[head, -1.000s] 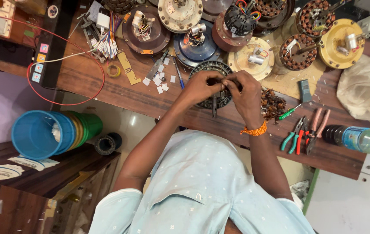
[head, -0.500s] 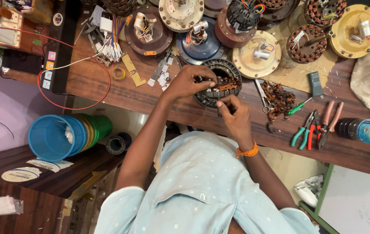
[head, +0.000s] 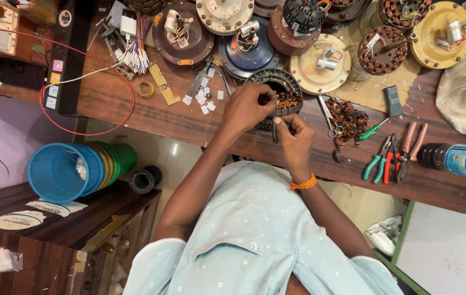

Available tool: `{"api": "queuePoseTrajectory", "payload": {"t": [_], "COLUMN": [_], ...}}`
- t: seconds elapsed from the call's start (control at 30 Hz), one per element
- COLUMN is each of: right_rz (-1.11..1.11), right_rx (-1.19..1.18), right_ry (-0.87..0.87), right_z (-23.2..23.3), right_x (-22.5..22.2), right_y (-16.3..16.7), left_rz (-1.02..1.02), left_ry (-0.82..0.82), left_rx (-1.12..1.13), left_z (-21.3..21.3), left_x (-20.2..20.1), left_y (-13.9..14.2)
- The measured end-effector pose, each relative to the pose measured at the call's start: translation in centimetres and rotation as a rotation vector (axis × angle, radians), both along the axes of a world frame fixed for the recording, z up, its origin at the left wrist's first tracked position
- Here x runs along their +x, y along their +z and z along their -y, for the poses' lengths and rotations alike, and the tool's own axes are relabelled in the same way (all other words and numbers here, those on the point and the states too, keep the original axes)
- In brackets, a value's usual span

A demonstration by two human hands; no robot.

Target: The person sits at a workbench and rewinds an electric fan motor armature, pressing copper wire coils by hand into the slots of the stator housing one at a time. They work around the circular housing, fitting each coil into place with their fingers while pliers and other motor parts lie on the bench.

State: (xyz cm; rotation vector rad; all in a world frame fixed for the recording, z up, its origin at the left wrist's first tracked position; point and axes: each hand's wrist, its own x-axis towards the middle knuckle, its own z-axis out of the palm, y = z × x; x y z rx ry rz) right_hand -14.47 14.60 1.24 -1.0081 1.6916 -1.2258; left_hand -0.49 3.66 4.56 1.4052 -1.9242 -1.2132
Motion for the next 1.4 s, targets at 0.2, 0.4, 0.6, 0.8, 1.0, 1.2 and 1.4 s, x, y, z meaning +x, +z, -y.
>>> {"api": "queuePoseTrajectory", "payload": {"t": [0.2, 0.4, 0.6, 0.8, 1.0, 1.2, 1.4], "right_rz": [-0.089, 0.043, -0.223, -0.456, -0.495, -0.57, -0.662], "right_rx": [0.019, -0.043, -0.014, -0.137, -0.239, -0.352, -0.495], "right_ry": [0.104, 0.088, 0.203, 0.291, 0.369, 0.376, 0.456], "right_z": [-0.3, -0.2, -0.2, 3.1, 5.6, 5.9, 6.8], "right_x": [-1.8, -3.2, -7.0, -6.0, -5.3, -6.4, -6.3], "right_y": [-3.2, -4.3, 0.6, 3.5, 4.1, 4.0, 4.1], "left_rz": [-0.105, -0.175, -0.175, -0.174, -0.263, -0.312, -0.083], "left_ry": [-0.074, -0.137, -0.075, -0.049, -0.04, 0.083, -0.018], "left_rx": [-0.031, -0.181, -0.531, -0.595, -0.544, -0.355, -0.092], "left_z": [1.2, -0.9, -4.0, -4.5, -4.3, -3.8, -1.6], "left_x": [0.0, 0.3, 0.1, -0.1, -0.1, -1.0, -1.9], "left_y": [-1.7, -1.6, -2.6, -3.4, -2.4, -1.1, -0.1]}}
